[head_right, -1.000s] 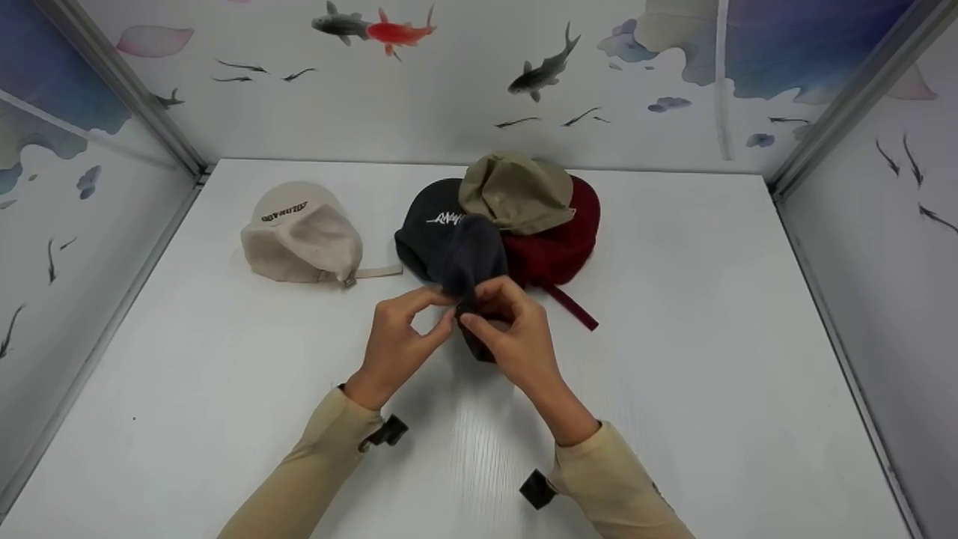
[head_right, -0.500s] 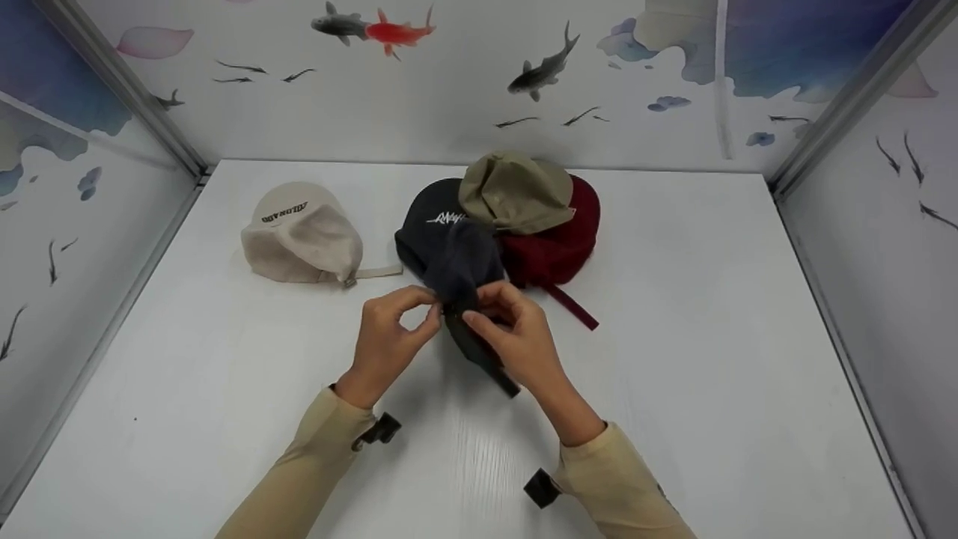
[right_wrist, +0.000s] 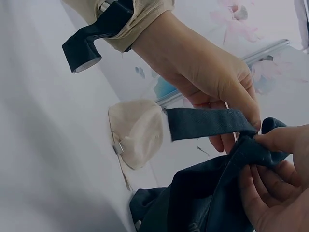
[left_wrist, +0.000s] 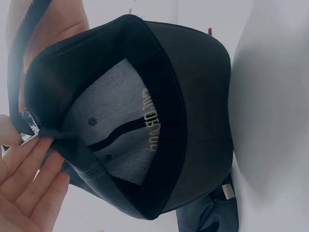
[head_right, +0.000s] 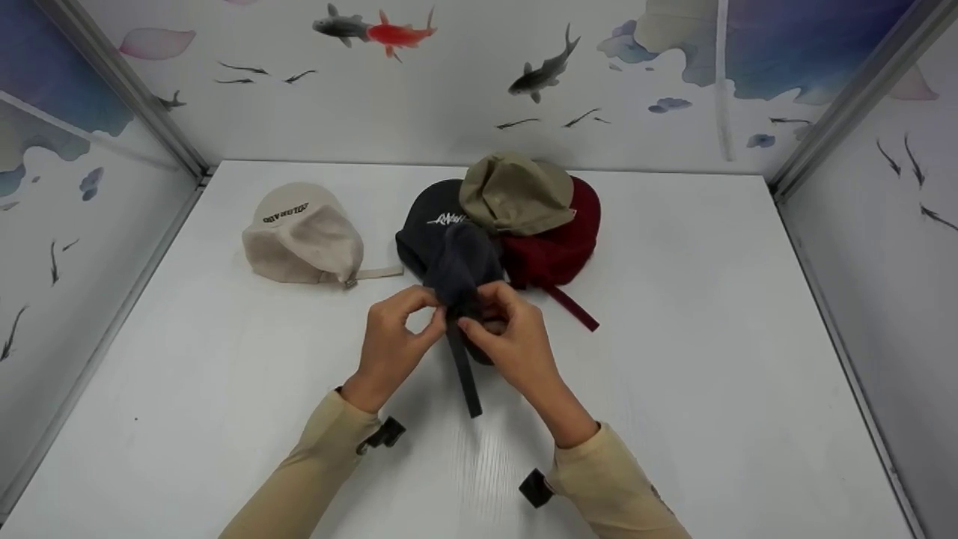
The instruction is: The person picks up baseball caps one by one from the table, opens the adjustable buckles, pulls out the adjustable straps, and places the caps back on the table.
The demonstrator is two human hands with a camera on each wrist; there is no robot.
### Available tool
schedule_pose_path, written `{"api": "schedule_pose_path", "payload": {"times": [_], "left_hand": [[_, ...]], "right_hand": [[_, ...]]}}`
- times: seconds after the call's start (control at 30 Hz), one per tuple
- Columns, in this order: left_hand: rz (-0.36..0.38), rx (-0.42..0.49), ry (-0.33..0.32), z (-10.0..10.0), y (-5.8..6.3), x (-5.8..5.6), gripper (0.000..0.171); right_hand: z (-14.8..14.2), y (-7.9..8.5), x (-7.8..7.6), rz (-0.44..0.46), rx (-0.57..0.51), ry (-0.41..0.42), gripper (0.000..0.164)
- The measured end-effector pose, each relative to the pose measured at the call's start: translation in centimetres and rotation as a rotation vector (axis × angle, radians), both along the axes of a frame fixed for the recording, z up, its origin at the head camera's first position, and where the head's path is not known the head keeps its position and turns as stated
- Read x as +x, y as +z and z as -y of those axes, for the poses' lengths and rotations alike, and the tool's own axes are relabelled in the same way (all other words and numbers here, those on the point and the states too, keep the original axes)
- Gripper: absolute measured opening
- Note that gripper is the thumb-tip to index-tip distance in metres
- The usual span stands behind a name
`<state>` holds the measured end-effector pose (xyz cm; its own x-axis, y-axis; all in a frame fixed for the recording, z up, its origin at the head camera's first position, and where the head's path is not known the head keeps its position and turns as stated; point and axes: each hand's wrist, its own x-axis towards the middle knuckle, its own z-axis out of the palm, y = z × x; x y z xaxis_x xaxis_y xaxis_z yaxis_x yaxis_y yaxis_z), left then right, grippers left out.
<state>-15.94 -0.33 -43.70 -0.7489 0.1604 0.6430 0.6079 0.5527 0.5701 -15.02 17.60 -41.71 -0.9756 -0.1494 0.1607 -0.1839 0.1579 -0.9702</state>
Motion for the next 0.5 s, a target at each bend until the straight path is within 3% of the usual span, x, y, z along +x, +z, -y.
{"api": "schedule_pose_path", "payload": {"times": [0.17, 0.37, 0.5], "left_hand": [[0.016, 0.004, -0.051, 0.7, -0.3, 0.0, 0.007], [-0.014, -0.058, -0.013, 1.6, -1.0, -0.4, 0.014], [-0.063, -0.163, 0.015, 1.6, -1.5, -0.4, 0.026]], "right_hand": [[0.0, -0.1, 0.0, 0.014, -0.007, -0.038, 0.017], [-0.3, -0.2, -0.1, 0.046, -0.014, -0.055, 0.018], [-0.3, -0.1, -0.1, 0.053, -0.029, -0.054, 0.018]]}}
